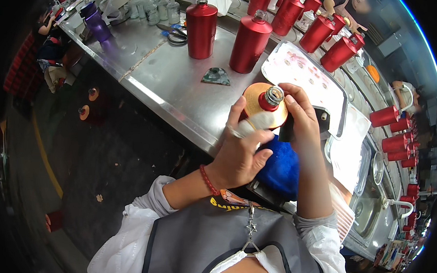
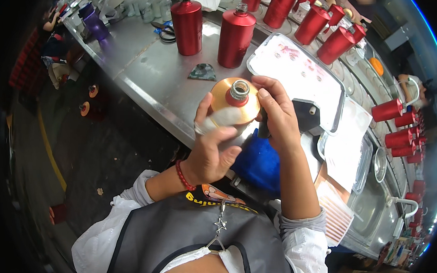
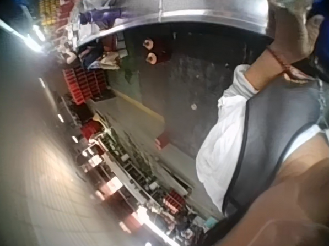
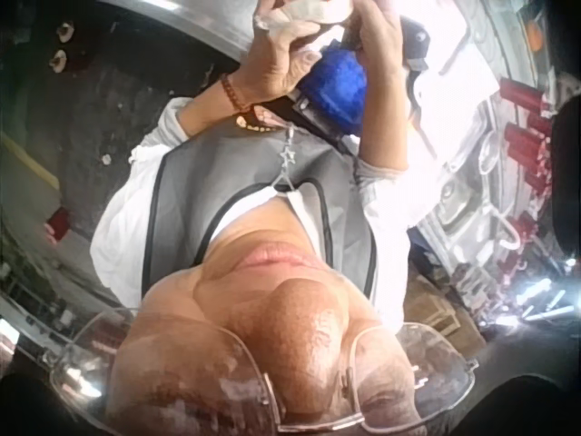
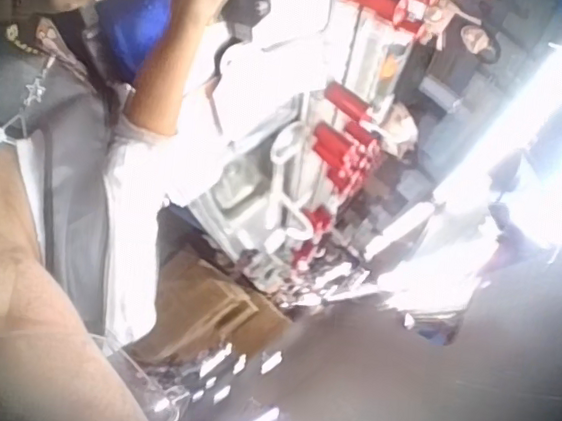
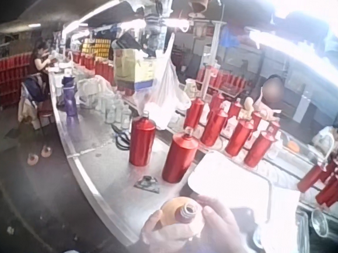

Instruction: The person applies circular and rectangular stickers to red cylindrical containers on a stainless steel workbench. They peel each sticker from its backing, align it on the container, and smooth it down with their fingers. The person handles several containers one at a time, rotating them to position the labels.

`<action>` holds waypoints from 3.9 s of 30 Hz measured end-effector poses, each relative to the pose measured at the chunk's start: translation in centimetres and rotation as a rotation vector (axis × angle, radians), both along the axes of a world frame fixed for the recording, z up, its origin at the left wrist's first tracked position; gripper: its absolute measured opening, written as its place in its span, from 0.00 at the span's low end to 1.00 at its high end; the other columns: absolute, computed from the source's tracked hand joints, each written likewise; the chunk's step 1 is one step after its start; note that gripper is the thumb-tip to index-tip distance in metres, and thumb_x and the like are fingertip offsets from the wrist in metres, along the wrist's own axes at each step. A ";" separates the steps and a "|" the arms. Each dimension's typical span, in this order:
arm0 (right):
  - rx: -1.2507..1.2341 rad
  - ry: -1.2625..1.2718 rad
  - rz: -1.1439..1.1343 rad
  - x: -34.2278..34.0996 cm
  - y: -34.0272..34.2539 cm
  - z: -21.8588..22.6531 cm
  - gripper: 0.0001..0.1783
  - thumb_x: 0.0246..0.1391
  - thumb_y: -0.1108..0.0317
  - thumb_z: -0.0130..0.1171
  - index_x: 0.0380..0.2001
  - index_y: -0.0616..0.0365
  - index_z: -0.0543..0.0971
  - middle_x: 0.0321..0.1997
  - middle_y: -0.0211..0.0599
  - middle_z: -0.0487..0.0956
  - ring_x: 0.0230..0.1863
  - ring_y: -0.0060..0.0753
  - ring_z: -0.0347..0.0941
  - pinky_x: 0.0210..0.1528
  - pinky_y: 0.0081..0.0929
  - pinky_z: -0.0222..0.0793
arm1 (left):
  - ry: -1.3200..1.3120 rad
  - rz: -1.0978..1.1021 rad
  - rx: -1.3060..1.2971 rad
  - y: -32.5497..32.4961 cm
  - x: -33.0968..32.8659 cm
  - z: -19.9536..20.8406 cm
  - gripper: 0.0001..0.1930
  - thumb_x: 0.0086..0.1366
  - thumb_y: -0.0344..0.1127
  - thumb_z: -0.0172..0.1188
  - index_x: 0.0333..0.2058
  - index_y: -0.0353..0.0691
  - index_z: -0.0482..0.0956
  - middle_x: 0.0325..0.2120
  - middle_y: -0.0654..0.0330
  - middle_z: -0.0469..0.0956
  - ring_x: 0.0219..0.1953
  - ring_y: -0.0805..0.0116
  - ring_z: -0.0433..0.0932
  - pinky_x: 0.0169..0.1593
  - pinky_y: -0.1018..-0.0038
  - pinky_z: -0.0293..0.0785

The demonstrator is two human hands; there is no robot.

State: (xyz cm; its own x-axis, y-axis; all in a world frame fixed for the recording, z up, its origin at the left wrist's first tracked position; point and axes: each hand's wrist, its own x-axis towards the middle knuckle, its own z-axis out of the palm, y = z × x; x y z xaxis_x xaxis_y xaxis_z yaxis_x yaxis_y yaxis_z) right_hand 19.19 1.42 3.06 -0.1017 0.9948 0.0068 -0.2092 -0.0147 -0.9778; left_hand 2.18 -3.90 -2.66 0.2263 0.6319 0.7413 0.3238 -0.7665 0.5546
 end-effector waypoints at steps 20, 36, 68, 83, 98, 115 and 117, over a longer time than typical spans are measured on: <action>0.546 -0.597 -0.122 -0.2 -4.8 -1.5 0.25 0.63 0.62 0.58 0.59 0.66 0.71 0.52 0.42 0.71 0.48 0.31 0.68 0.54 0.26 0.65 | -0.427 -0.463 -0.544 3.3 -2.3 0.6 0.37 0.71 0.48 0.56 0.68 0.32 0.52 0.64 0.50 0.62 0.66 0.64 0.63 0.68 0.68 0.57; 0.451 -0.475 -0.122 -0.4 -4.7 -1.7 0.25 0.59 0.66 0.61 0.57 0.64 0.70 0.48 0.37 0.71 0.45 0.28 0.66 0.53 0.25 0.63 | -0.408 -0.536 -0.693 3.7 -2.5 2.8 0.38 0.65 0.39 0.61 0.67 0.35 0.52 0.61 0.52 0.63 0.63 0.66 0.64 0.67 0.68 0.60; 0.371 -0.444 -0.088 -0.9 -4.6 -0.8 0.24 0.62 0.62 0.61 0.56 0.62 0.70 0.47 0.33 0.72 0.46 0.24 0.66 0.52 0.23 0.64 | -0.299 -0.602 -0.778 4.5 -3.8 3.7 0.38 0.67 0.43 0.61 0.67 0.37 0.52 0.60 0.55 0.65 0.63 0.67 0.65 0.66 0.69 0.61; 0.541 -0.727 -0.119 -2.1 -4.3 0.3 0.26 0.54 0.60 0.65 0.53 0.62 0.76 0.55 0.47 0.69 0.56 0.43 0.69 0.55 0.34 0.68 | -0.408 -0.548 -0.485 5.4 -3.5 2.1 0.22 0.73 0.45 0.52 0.57 0.35 0.73 0.51 0.55 0.78 0.56 0.66 0.74 0.62 0.70 0.66; 0.539 -0.562 -0.005 -0.8 -3.3 -1.6 0.36 0.54 0.49 0.67 0.59 0.62 0.72 0.59 0.51 0.68 0.60 0.46 0.67 0.62 0.38 0.64 | -0.502 -0.541 -0.460 6.1 -3.5 0.4 0.28 0.73 0.51 0.52 0.60 0.36 0.68 0.57 0.54 0.72 0.60 0.65 0.70 0.65 0.67 0.63; 0.660 -0.683 0.041 -0.3 -4.1 -1.4 0.48 0.38 0.68 0.75 0.65 0.58 0.66 0.65 0.43 0.71 0.64 0.51 0.65 0.65 0.41 0.62 | 0.208 0.250 0.484 1.1 -3.3 -0.6 0.19 0.59 0.32 0.66 0.50 0.57 0.80 0.50 0.62 0.75 0.58 0.62 0.66 0.71 0.48 0.48; 0.684 -0.710 0.033 -0.3 -4.1 -1.4 0.47 0.39 0.69 0.74 0.65 0.58 0.65 0.65 0.43 0.71 0.64 0.51 0.66 0.64 0.42 0.62 | 0.262 0.252 0.524 1.0 -2.9 -0.3 0.19 0.59 0.34 0.65 0.49 0.62 0.80 0.50 0.68 0.75 0.58 0.64 0.65 0.71 0.48 0.45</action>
